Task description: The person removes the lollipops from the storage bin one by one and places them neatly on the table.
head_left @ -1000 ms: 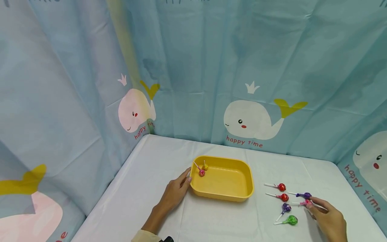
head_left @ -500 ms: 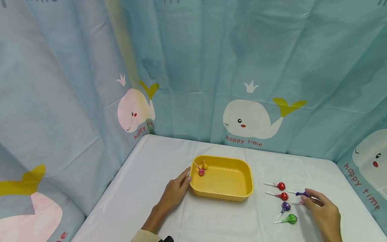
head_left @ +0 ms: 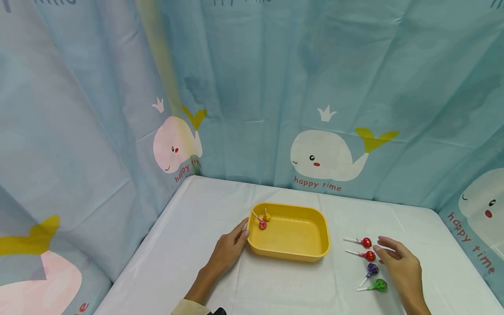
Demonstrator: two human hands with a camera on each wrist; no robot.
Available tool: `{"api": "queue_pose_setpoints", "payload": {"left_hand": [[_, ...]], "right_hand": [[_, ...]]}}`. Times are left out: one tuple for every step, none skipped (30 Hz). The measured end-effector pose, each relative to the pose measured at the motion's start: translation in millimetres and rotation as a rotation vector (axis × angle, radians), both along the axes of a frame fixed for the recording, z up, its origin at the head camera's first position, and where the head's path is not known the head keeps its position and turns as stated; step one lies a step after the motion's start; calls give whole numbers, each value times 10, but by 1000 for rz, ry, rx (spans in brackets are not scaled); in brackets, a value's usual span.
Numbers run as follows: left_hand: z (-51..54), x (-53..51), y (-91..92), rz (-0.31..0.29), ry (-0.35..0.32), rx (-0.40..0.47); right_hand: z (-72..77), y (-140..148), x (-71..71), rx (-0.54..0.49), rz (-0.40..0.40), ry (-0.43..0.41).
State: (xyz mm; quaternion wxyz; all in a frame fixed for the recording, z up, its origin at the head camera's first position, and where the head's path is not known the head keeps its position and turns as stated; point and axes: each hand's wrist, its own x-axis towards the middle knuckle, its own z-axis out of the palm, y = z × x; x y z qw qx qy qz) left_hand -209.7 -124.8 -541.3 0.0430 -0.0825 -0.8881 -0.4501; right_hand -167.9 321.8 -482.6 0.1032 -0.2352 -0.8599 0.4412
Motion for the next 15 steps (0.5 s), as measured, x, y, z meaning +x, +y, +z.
{"api": "queue_pose_setpoints", "payload": {"left_hand": [[1,-1,-1,-1,0,-1],[3,-1,-2,-1,1,-2],[5,0,-3,-3,1,-2],[7,0,-4,-3,0,-1],[8,1,-4,-4,-1,-2],[9,2,-5,-4,-2,0],[11,3,-5,-5,-1,1],[12,4,-5,-6,-1,3],[12,4,-5,-6,-1,4],[12,4,-5,-7,-1,3],[11,4,-5,-8,-1,3],[10,4,-5,-9,0,3],[9,3,-6,-9,1,2],[8,3,-6,-9,1,3],[8,3,-6,-10,1,3]], "right_hand": [[1,-23,-5,-7,7,3],[1,-47,-8,-13,16,6],[2,-69,-11,-26,25,11],[2,-92,-14,-40,34,17],[0,-111,-18,-53,46,29],[-1,-129,-20,-61,57,39],[-3,-145,-24,-68,70,51],[-4,-163,-24,-78,82,64],[-7,-180,-27,-88,92,80],[-9,-199,-28,-93,102,94],[-10,-218,-31,-99,110,105],[-10,-240,-33,-107,116,113],[-9,-263,-39,-120,123,123],[-5,-290,-44,-133,126,132],[-2,-316,-52,-143,126,139]]}}
